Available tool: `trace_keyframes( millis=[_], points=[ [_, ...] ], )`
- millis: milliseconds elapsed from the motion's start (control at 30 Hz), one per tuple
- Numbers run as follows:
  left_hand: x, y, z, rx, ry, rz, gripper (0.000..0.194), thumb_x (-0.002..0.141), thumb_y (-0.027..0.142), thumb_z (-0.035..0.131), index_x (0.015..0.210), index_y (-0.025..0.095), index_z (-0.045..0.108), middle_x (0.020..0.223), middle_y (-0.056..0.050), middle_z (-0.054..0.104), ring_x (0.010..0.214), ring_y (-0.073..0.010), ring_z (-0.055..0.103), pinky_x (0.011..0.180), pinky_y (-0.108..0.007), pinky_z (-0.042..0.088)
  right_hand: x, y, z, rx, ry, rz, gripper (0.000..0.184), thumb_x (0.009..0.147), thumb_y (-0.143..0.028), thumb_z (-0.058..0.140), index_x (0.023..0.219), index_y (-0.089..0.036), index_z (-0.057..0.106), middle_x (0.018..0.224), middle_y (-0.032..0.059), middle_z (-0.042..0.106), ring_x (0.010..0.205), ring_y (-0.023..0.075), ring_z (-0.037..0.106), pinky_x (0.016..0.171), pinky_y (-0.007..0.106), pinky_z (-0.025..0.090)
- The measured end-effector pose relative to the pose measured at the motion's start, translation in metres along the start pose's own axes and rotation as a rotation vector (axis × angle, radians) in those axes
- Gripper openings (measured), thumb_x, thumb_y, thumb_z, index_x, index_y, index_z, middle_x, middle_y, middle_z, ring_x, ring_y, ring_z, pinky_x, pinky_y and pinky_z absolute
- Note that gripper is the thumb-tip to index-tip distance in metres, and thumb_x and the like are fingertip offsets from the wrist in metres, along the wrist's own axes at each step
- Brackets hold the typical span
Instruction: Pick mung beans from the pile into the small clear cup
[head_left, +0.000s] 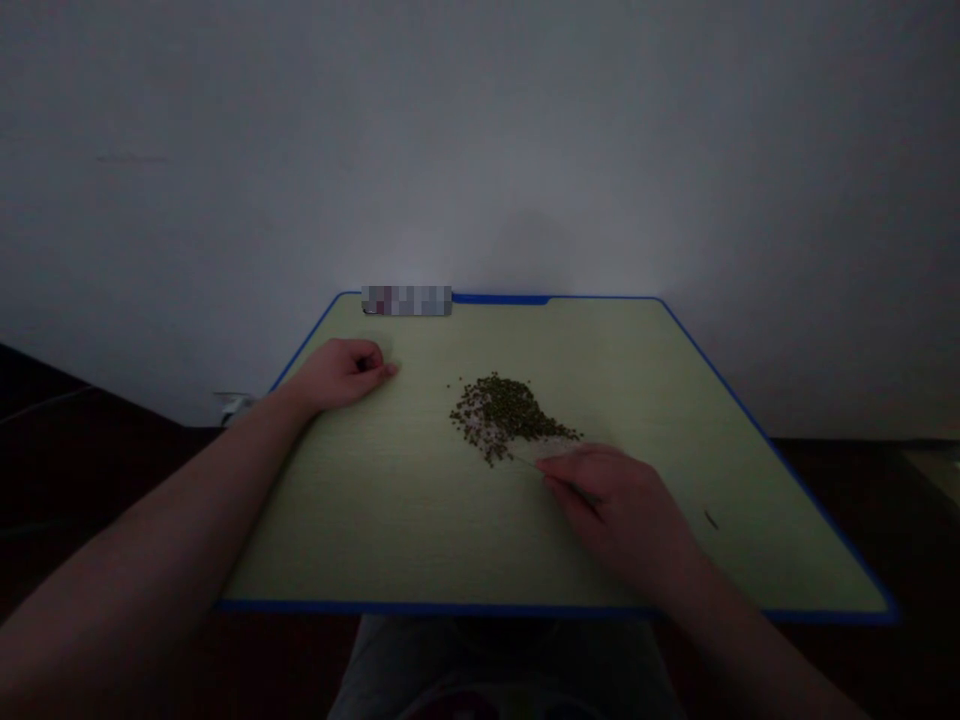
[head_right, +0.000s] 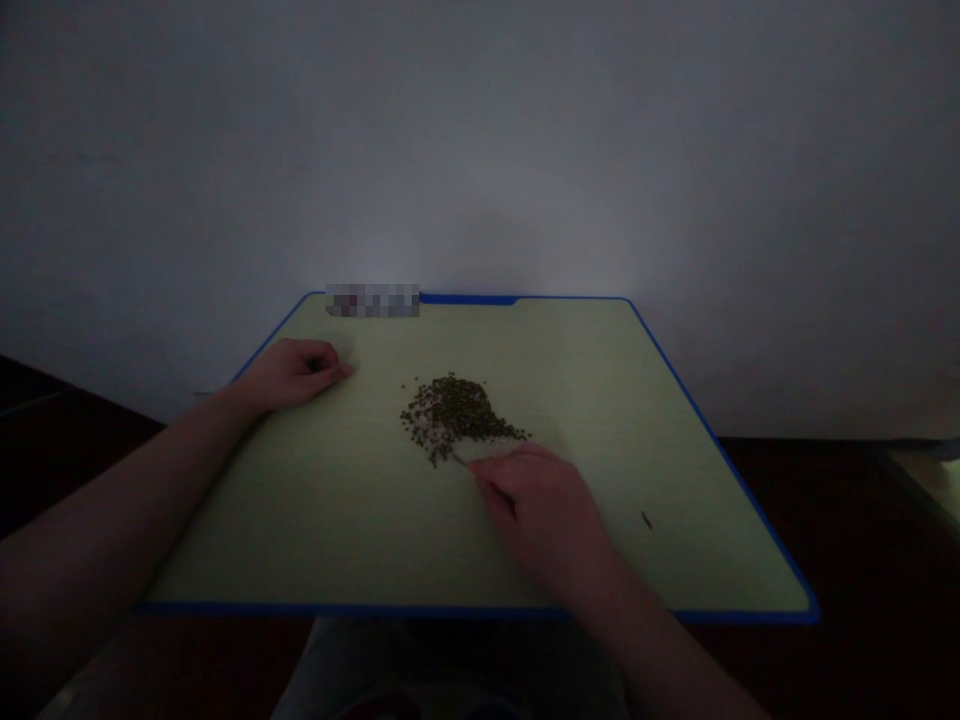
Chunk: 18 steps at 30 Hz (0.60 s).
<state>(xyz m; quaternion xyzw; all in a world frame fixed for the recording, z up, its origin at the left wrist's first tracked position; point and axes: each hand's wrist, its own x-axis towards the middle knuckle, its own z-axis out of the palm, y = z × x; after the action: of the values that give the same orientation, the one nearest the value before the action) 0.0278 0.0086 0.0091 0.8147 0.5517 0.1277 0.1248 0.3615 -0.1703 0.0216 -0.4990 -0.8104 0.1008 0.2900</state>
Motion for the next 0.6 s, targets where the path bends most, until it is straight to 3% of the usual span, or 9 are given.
trace_keyframes(
  millis=[133,300,500,600],
  points=[
    [0.0,0.0,-0.001,0.009,-0.01,-0.005,0.038,0.079,0.052,0.051,0.061,0.018,0.05,0.054,0.002,0.047,0.053,-0.0108,0.043,0.053,-0.025,0.03,-0.007,-0.002,-0.004,0.026,0.001,-0.063,0.028,0.091,-0.015,0.048,0.088,-0.02,0.075,0.085,0.0013,0.077,0.076,0.0156,0.07,0.074,0.029,0.057],
    [0.002,-0.001,-0.001,0.025,-0.014,0.005,0.039,0.079,0.053,0.05,0.062,0.018,0.05,0.055,0.002,0.048,0.054,-0.0108,0.044,0.054,-0.025,0.03,-0.019,-0.006,-0.008,-0.073,0.048,-0.104,0.028,0.091,-0.012,0.046,0.093,-0.017,0.073,0.087,0.0015,0.077,0.075,0.0161,0.071,0.08,0.031,0.057],
    [0.002,-0.003,0.0,0.007,-0.007,0.007,0.038,0.08,0.052,0.05,0.062,0.018,0.05,0.054,0.003,0.047,0.053,-0.0106,0.043,0.053,-0.025,0.03,-0.03,-0.022,0.017,-0.15,0.078,-0.261,0.032,0.093,-0.008,0.041,0.098,-0.014,0.072,0.094,0.0044,0.077,0.079,0.0184,0.07,0.077,0.032,0.057],
    [0.001,-0.004,0.0,0.006,-0.004,0.013,0.038,0.08,0.052,0.051,0.062,0.018,0.05,0.054,0.003,0.047,0.053,-0.0105,0.043,0.053,-0.025,0.03,-0.028,-0.027,0.028,-0.192,0.077,-0.267,0.03,0.091,-0.007,0.043,0.099,-0.012,0.071,0.096,0.0063,0.076,0.08,0.0211,0.069,0.075,0.035,0.057]
  ],
)
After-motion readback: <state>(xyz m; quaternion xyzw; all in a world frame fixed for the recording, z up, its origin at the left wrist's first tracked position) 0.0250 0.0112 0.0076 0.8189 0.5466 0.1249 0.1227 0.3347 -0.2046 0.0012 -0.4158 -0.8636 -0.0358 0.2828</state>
